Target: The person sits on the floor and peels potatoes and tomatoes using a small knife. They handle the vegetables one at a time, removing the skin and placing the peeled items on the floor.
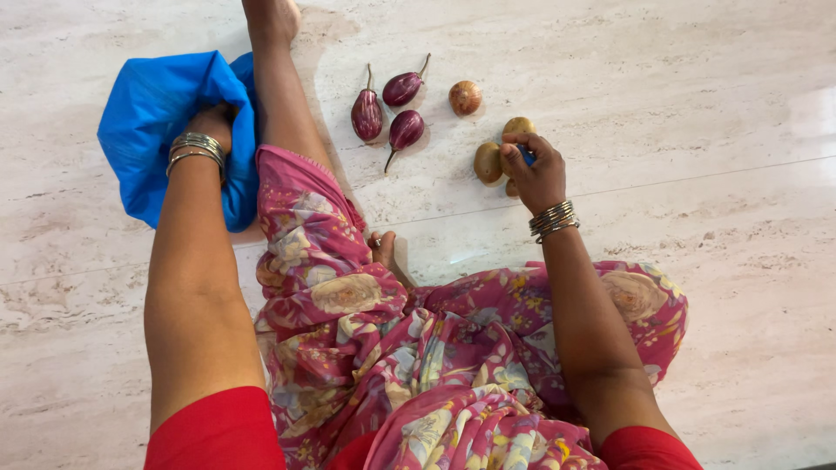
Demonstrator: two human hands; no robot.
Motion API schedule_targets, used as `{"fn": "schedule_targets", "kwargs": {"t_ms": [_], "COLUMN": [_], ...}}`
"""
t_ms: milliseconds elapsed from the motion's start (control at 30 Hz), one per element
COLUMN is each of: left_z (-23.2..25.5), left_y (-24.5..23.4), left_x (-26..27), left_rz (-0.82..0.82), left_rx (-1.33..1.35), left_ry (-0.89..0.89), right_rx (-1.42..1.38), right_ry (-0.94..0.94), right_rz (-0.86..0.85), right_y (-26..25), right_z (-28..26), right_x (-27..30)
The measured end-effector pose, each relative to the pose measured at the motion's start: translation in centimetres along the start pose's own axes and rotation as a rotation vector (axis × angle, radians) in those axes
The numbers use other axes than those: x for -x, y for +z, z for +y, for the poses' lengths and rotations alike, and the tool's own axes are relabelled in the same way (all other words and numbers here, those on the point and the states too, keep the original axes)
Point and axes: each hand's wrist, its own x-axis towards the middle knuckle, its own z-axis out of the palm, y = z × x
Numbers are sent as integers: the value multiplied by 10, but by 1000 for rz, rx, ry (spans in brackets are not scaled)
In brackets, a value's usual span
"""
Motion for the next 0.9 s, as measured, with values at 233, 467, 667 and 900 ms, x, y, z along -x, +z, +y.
{"fn": "schedule_targets", "kwargs": {"t_ms": [233, 467, 667, 900], "left_z": [-1, -4, -4, -12], "left_y": [3, 14, 20, 29], "left_x": [47, 54, 55, 104], "left_rz": [203, 249, 228, 516], "left_rx": [200, 268, 186, 265], "left_ry": [-9, -5, -31, 61], "right_rx": [23, -29, -32, -12], "right_ry": [-38, -52, -31, -66], "right_rz": [23, 61, 68, 92], "right_y": [-2, -6, -9, -13], "right_z": [-1, -1, 0, 1], "right_x": [0, 0, 1, 1]}}
